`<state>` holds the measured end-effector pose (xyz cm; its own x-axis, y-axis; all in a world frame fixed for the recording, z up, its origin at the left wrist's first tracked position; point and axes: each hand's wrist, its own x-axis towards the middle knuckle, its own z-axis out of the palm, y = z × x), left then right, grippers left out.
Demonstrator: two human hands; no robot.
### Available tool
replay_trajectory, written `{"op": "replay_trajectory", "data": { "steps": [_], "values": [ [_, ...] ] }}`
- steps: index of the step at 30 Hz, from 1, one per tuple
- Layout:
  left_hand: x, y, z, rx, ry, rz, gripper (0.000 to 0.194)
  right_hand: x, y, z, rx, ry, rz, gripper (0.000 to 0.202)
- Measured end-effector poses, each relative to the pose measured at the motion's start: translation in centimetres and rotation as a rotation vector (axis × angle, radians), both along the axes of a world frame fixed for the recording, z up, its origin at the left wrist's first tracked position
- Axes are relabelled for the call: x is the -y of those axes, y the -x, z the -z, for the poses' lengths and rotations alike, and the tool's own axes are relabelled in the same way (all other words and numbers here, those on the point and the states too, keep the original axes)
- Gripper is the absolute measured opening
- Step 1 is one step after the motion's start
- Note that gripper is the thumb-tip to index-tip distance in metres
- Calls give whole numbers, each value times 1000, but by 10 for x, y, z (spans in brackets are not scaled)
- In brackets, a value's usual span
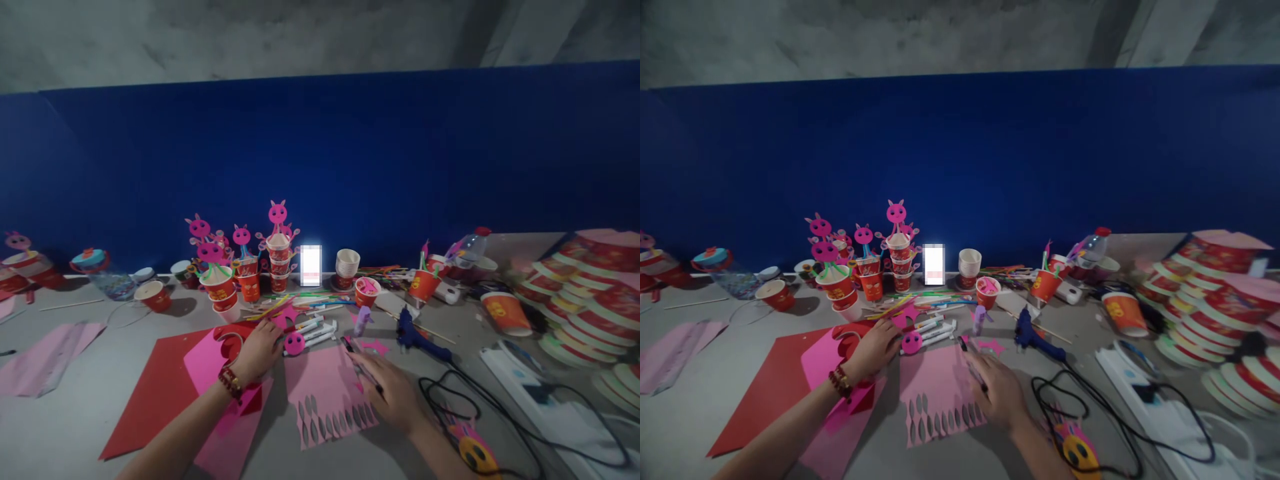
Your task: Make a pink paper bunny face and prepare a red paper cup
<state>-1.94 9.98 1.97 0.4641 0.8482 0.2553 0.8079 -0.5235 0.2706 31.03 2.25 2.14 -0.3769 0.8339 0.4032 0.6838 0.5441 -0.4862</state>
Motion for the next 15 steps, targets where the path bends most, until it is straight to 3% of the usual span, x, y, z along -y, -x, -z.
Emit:
{"op": "replay_trajectory", "data": {
  "steps": [7, 11, 15],
  "values": [
    [-1, 3, 5, 5, 3, -6, 16, 5, -5, 3, -182, 1, 167, 20],
    [-3, 4, 9, 1, 10, -50, 12, -5, -7, 3, -136, -55, 154, 16],
    [-3, 10, 13, 16, 10, -104, 11, -16, -12, 7, -60, -81, 101, 24]
  ]
}}
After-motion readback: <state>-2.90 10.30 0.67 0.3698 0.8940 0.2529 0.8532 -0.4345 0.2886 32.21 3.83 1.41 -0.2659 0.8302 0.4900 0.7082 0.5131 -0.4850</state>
